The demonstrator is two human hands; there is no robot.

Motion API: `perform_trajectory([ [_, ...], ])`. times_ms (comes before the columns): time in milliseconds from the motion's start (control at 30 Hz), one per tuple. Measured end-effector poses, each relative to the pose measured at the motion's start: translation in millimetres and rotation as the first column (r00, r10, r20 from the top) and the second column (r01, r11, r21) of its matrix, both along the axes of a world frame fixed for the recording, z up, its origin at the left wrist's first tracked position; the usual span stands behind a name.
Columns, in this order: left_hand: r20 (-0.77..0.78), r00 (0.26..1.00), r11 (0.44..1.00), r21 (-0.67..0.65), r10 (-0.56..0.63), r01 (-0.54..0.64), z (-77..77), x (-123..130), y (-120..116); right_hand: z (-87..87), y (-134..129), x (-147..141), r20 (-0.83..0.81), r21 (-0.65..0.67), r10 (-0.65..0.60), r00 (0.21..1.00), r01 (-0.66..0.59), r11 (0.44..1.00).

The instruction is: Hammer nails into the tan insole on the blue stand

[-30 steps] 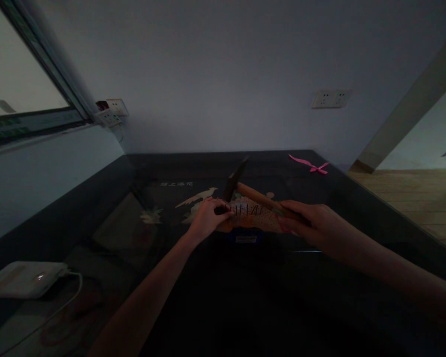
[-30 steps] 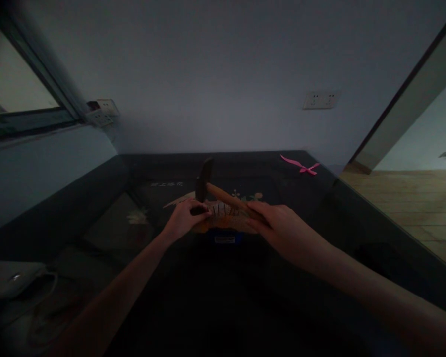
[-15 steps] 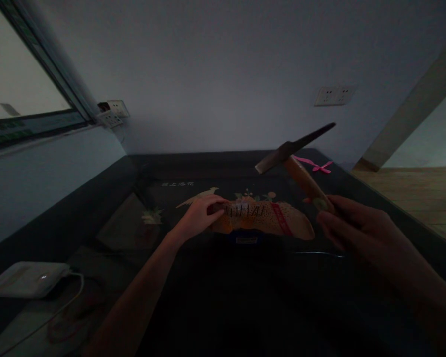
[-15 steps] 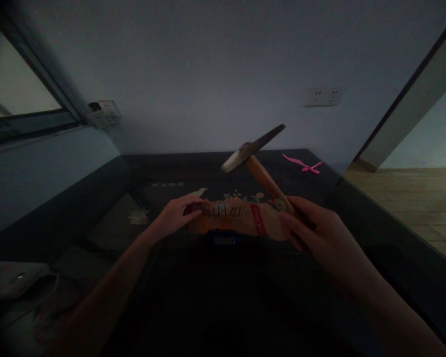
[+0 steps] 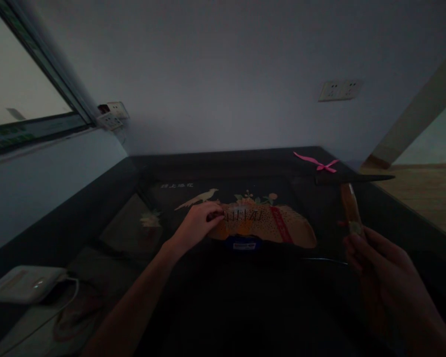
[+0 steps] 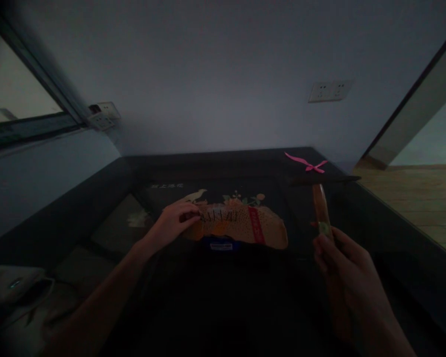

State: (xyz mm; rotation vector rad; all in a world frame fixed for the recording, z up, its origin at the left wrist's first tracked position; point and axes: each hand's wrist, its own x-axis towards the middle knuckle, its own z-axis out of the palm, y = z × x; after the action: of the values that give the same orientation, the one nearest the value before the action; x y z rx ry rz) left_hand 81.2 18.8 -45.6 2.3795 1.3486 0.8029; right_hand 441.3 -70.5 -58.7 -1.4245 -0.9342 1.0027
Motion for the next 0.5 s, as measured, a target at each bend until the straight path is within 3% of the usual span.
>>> perform_trajectory([
  [167, 0.019, 1.000, 1.000, -0.028, 0.004, -0.003, 4.7, -4.0, 0.2, -3.0, 3.3, -2.4, -0.042, -0.031, -0.056, 0.998, 0.055, 0.998],
  [500, 0.050, 0.998, 0.997, -0.071, 0.028, -0.025, 7.9, -1.2, -4.0, -13.9, 7.8, -13.3, -0.056, -0.106, 0.067, 0.996, -0.073, 0.992],
])
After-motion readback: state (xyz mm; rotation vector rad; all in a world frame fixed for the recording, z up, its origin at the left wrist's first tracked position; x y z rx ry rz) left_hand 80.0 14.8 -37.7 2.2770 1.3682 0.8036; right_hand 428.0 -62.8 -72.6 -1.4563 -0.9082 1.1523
